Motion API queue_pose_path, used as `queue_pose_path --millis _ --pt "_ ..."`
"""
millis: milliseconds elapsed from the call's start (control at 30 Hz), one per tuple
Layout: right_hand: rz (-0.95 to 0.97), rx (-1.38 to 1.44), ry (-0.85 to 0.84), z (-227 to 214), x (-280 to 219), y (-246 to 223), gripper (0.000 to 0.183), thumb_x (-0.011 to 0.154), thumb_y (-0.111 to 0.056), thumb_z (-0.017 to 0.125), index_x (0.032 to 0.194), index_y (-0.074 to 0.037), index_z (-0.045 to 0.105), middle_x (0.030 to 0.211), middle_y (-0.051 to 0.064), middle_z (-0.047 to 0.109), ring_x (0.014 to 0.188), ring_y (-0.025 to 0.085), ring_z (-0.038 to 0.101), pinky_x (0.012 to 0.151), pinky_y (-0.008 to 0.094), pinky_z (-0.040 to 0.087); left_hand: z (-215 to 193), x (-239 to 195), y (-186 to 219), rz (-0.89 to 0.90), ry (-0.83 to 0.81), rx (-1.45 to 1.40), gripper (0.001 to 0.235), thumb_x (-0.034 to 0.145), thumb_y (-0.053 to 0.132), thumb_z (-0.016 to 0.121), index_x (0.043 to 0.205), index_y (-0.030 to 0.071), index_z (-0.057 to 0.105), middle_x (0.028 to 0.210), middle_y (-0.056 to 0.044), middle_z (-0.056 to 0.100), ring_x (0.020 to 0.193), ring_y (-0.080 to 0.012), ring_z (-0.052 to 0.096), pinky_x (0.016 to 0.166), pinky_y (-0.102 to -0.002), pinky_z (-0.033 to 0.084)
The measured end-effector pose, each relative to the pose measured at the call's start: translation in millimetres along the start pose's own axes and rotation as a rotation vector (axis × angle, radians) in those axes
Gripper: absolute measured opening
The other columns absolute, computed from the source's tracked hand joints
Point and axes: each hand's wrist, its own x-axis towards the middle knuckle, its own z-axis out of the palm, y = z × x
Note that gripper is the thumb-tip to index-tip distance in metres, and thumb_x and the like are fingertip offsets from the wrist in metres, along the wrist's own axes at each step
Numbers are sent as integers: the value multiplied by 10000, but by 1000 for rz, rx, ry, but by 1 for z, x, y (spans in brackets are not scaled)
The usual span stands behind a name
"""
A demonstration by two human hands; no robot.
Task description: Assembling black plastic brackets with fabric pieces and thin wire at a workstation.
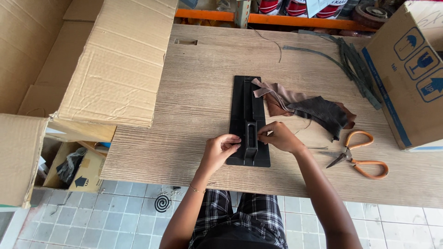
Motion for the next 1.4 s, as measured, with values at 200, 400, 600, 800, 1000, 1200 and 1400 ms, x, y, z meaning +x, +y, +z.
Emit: queue_pose_path --millis 200,400,600,800,1000,1200,1400 --pt "151 180 -75 11 5 -2 146 847 -11 727 974 10 796 677 56 704 488 59 529 409 221 384 9 5 -4 -6 70 5 383 846 100 794 1206 11 699 1069 -91 790 753 -118 783 652 -231 657" --pt "171 391 -93 18 3 4 139 898 -33 707 992 -14 807 642 24 661 450 35 423 368 217 304 12 10 15 12 135 98 273 849 158 803 1101 58 781 866 -79 809 608 -130 727 540 -249 575" --pt "108 397 -81 26 6 15 120 920 -54 709 967 -11 811 643 -11 644 467 16 427 387 215 306 20 15 -12 98 218 -7 181 913 192 759 1042 72 801 864 -54 806 660 -79 743 588 -213 621" --pt "32 133 -90 23 3 12 143 945 -108 704 941 5 790 612 34 660 453 41 531 391 226 416 15 14 -3 117 285 -77 199 988 220 705 1028 31 755 869 -66 782 666 -58 709 588 -194 590" --pt "53 95 30 -22 -23 -32 219 896 -159 684 1057 -45 779 709 31 743 426 64 567 371 238 441 -6 19 21 104 257 -40 231 1021 247 604 997 32 684 987 -23 824 491 -66 487 445 -215 330" --pt "11 354 32 -46 -37 -22 236 921 -121 703 1106 25 713 856 66 747 615 74 594 506 236 514 -1 36 33 309 216 -114 220 1061 249 611 1029 48 692 954 -46 795 826 -80 743 691 -207 568" --pt "-158 567 -134 -62 -44 -45 316 890 -13 653 1203 17 680 1159 121 737 923 177 724 849 332 595 -3 50 49 359 157 -69 181 1014 216 668 1023 44 720 958 -49 790 898 -126 778 734 -252 572"
